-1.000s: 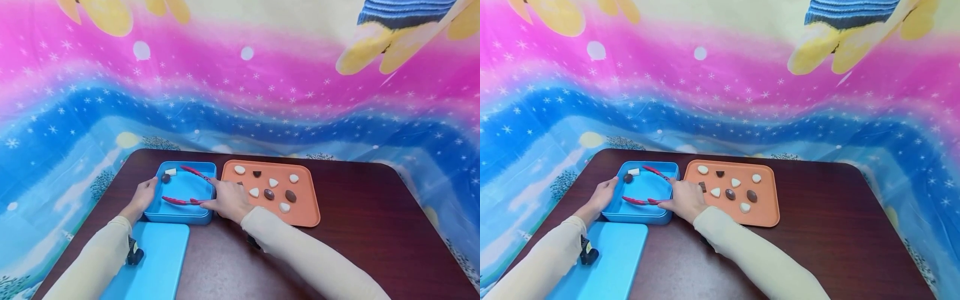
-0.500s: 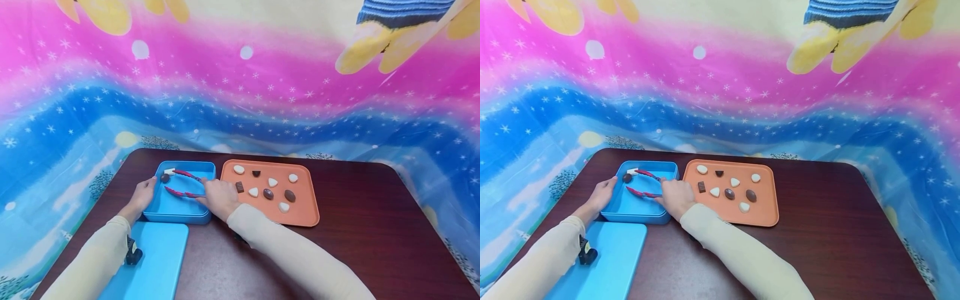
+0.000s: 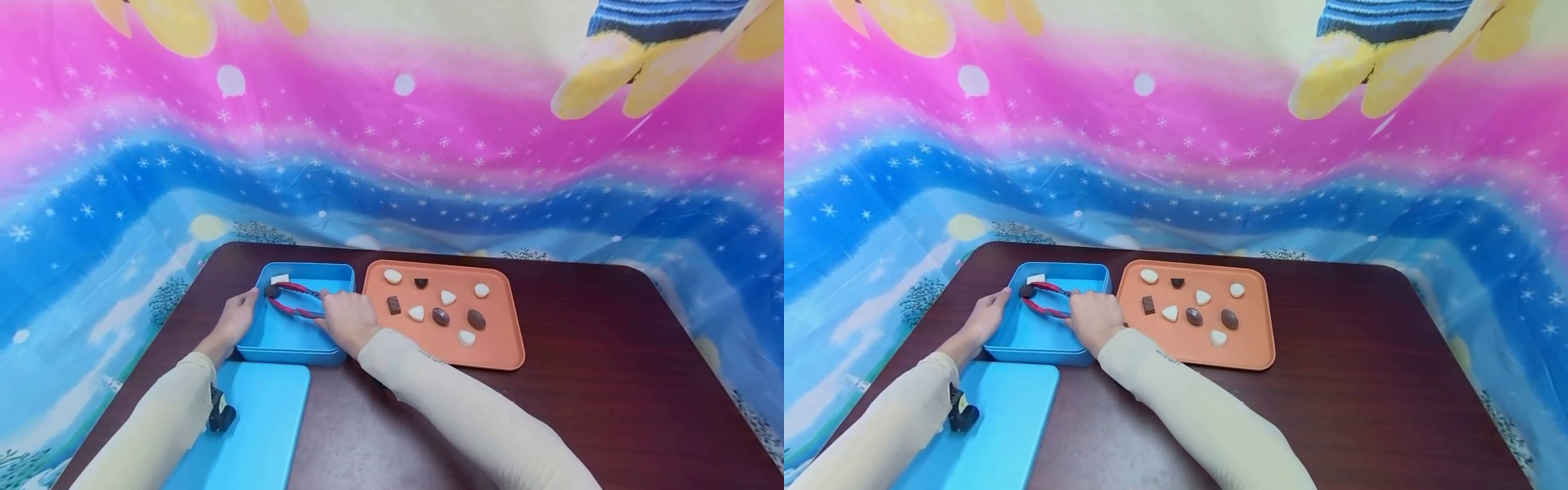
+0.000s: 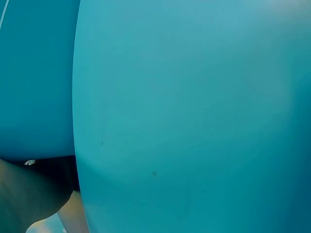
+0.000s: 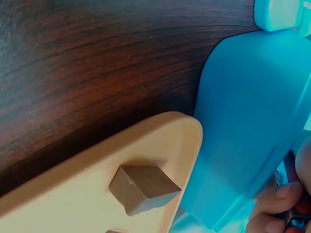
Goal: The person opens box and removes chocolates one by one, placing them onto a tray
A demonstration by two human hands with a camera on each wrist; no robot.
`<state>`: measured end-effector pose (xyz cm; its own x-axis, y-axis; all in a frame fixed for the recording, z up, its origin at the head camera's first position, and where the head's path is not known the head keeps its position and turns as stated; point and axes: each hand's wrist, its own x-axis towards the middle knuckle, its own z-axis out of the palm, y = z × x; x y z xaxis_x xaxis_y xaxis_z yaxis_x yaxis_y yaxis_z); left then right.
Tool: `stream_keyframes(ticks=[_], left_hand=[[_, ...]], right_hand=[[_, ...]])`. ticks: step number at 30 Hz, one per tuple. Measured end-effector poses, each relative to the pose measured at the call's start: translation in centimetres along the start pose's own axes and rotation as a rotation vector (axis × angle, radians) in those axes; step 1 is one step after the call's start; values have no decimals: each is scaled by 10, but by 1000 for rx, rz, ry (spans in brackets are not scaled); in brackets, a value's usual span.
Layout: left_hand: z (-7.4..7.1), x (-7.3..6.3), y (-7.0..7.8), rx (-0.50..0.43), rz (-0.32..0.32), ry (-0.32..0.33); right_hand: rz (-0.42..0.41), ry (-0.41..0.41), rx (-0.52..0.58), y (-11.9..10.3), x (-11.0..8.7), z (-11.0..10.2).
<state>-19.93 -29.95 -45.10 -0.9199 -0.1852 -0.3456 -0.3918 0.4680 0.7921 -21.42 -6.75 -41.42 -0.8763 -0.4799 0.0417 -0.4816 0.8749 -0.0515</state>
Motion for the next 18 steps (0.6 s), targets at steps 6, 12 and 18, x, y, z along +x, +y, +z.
stream_keyframes(ticks=[6, 12, 18], left_hand=[[1, 1, 0, -1, 2, 0], [1, 1, -1, -7, 5, -5], [1, 0, -1, -4, 7, 2]], right_hand=[[21, -26, 69, 2, 0, -1], [52, -63, 213, 6, 1, -1], [89, -113, 396, 12, 1, -7]])
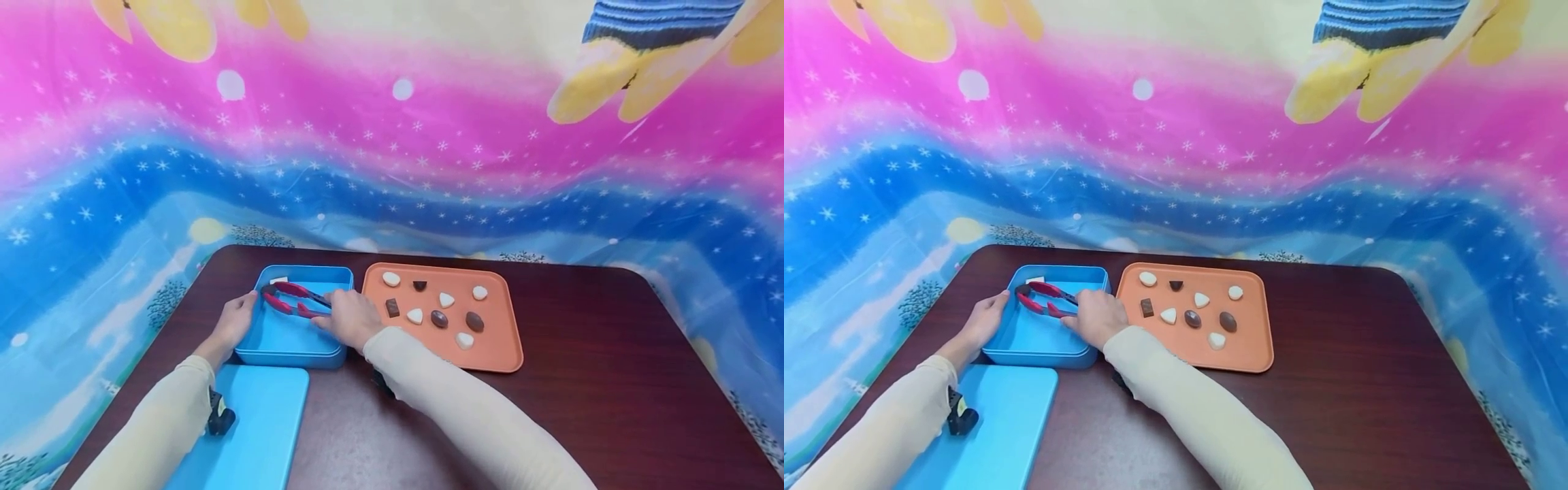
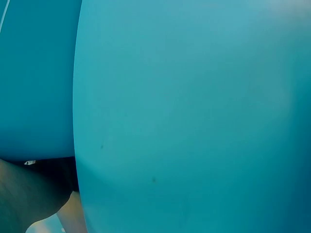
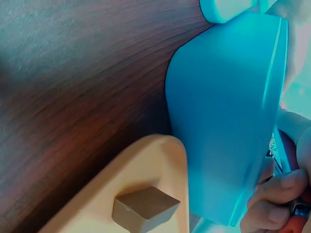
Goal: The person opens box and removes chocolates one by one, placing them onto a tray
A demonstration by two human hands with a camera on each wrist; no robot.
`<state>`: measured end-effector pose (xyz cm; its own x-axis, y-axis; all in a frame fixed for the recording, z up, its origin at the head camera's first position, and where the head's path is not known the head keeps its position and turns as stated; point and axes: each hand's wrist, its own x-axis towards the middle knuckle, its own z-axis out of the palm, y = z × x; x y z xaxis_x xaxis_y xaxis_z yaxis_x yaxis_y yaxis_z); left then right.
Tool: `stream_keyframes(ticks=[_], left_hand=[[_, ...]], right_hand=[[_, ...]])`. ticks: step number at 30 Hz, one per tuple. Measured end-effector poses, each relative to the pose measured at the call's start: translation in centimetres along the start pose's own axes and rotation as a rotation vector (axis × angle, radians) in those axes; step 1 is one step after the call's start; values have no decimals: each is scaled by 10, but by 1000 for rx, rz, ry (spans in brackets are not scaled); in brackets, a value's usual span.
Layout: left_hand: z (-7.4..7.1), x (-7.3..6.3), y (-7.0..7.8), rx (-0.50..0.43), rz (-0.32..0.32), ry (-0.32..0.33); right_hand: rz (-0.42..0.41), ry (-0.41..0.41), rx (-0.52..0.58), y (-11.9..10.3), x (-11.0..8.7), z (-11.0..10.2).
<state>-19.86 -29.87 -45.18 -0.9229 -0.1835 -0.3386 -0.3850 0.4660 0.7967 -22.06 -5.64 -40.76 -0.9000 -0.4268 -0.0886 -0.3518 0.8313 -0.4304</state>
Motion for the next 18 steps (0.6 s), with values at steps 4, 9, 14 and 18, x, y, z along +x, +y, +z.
stream_keyframes(ticks=[4, 9, 14, 18], left_hand=[[-1, -1, 1, -3, 8, -3], [-1, -1, 0, -4, 9, -2], [-1, 0, -1, 1, 5, 0], [-1, 0, -1, 1, -1, 2]], right_hand=[[10, -11, 42, 0, -3, -5], [-27, -1, 35, 2, -10, -8], [-82, 24, -32, 5, -18, -7], [-104, 27, -31, 8, -25, -6]])
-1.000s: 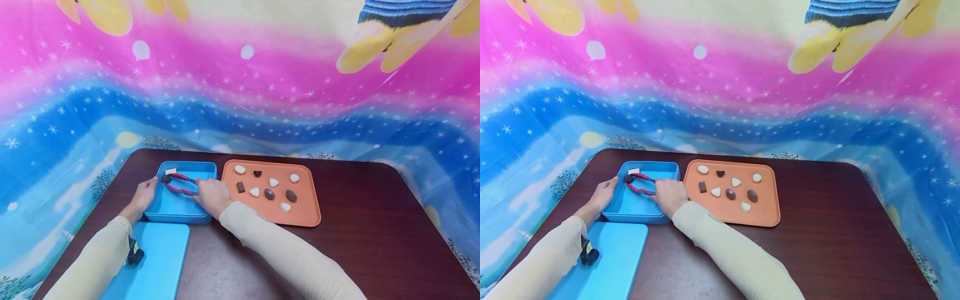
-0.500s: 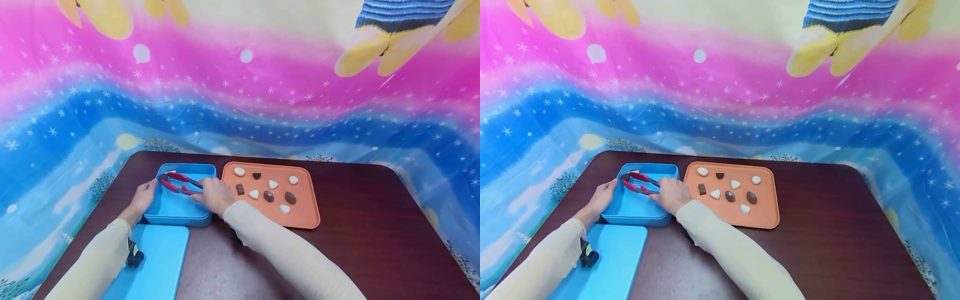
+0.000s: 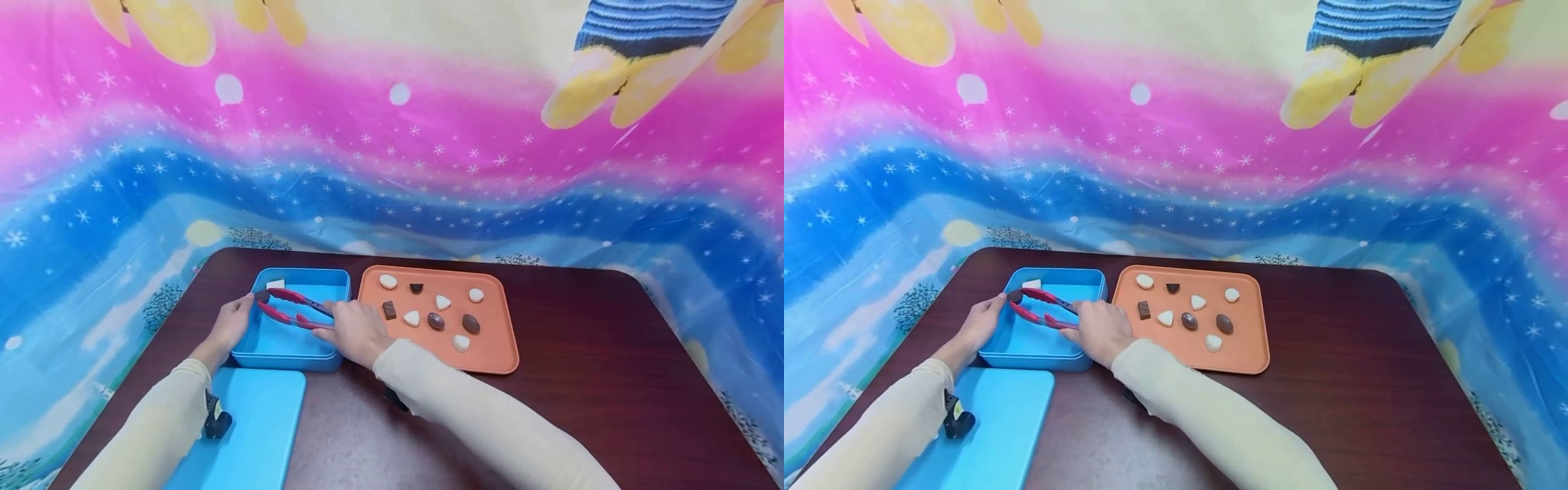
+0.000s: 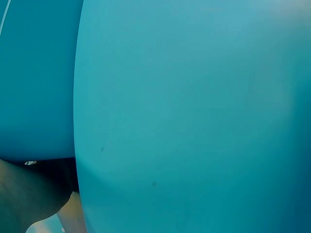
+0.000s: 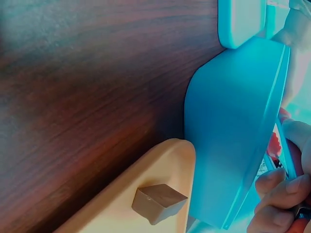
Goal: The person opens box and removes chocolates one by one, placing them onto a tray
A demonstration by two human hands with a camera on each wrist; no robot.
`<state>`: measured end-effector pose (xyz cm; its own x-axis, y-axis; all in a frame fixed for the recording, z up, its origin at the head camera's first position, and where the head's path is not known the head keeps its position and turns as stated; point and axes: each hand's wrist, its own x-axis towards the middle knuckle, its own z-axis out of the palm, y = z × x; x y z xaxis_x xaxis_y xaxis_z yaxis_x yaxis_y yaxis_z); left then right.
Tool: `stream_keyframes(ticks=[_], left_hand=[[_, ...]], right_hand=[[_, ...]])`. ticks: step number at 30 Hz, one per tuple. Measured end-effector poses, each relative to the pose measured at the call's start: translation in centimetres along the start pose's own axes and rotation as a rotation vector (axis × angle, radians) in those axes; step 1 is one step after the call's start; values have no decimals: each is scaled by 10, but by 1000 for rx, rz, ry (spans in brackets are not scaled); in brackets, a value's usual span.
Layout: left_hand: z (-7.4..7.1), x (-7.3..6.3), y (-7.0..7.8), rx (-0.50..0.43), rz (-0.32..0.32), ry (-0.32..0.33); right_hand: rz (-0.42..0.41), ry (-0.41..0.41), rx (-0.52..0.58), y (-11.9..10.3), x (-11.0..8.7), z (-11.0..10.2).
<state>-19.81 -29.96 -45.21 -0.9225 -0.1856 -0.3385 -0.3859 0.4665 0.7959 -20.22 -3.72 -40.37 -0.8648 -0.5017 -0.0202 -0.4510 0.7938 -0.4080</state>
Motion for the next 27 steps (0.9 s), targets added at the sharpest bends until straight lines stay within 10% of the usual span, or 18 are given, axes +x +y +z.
stream_keyframes(ticks=[27], left_hand=[[-2, 1, -1, 8, 5, -15]], right_hand=[[-4, 38, 126, 18, -34, -7]])
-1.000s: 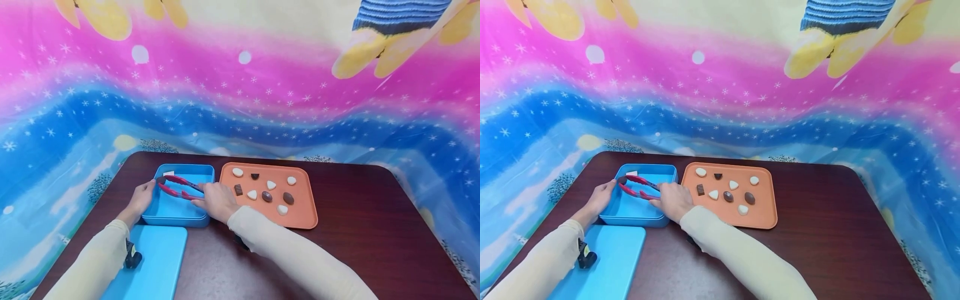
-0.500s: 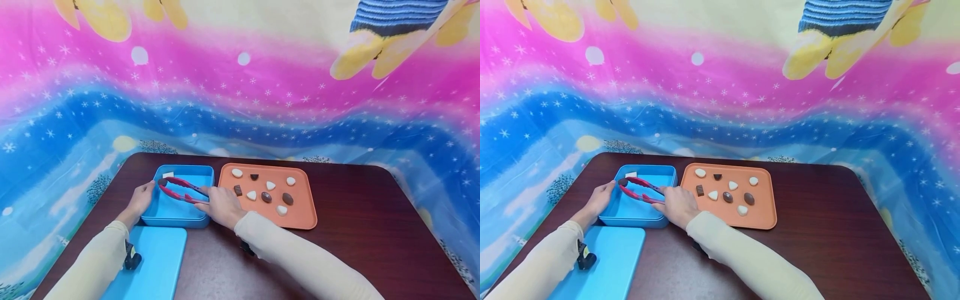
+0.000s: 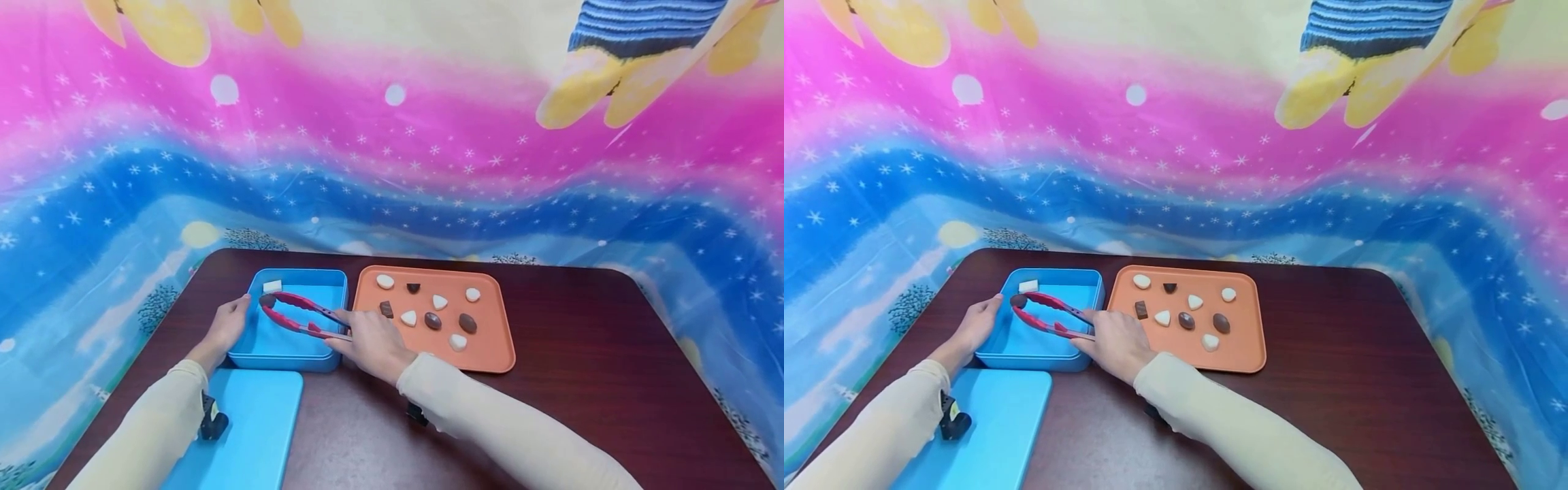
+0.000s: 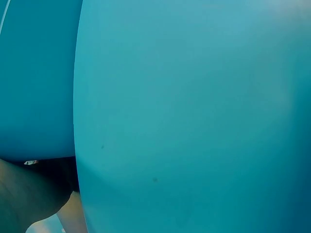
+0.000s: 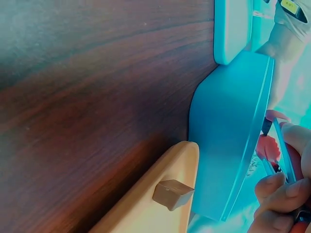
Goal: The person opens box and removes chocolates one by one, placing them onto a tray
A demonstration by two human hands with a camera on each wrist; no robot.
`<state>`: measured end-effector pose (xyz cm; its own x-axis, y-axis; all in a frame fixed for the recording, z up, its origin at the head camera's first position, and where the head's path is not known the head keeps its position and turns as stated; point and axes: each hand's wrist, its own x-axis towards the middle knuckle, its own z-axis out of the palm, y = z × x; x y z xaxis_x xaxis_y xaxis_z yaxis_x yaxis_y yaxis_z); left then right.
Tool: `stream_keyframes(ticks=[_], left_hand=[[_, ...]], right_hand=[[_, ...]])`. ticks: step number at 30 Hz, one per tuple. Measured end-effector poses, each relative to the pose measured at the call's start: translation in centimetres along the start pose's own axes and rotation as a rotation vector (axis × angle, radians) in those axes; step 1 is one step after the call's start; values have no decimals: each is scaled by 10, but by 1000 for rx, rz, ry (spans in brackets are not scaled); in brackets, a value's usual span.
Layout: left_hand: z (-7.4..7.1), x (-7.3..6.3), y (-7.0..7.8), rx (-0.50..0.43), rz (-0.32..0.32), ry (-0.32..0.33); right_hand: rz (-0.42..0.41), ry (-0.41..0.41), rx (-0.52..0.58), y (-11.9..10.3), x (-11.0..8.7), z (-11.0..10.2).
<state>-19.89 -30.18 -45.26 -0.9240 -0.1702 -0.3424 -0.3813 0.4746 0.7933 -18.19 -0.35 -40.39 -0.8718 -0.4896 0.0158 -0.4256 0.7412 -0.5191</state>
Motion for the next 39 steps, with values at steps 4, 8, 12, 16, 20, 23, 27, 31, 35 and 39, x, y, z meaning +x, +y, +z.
stream_keyframes(ticks=[4, 8, 12, 16, 20, 23, 27, 31, 35, 39], left_hand=[[0, 0, 0, 1, 3, 4], [-1, -1, -1, 0, 2, 5], [-1, -1, -2, 0, -4, 10], [-2, -2, -3, 1, -10, 11], [-1, -3, -5, -5, -6, 3], [-1, -3, -5, -11, -4, -2], [0, -2, -4, -21, 0, -10], [1, -2, -3, -24, 2, -15], [2, -3, -1, -27, 6, -13], [2, -3, 0, -25, 11, -15]], right_hand=[[-20, 8, 4, 3, -6, -3], [-42, 33, 6, 6, -14, -4], [-51, 47, -7, 9, -18, -4], [-42, 43, 6, 12, -21, -6], [-30, 35, 29, 16, -26, -12], [-17, 31, 52, 19, -31, -17], [36, 35, 98, 24, -40, -24], [74, 46, 103, 30, -50, -28], [77, 88, 58, 39, -58, -30], [87, 129, 39, 46, -67, -35]])
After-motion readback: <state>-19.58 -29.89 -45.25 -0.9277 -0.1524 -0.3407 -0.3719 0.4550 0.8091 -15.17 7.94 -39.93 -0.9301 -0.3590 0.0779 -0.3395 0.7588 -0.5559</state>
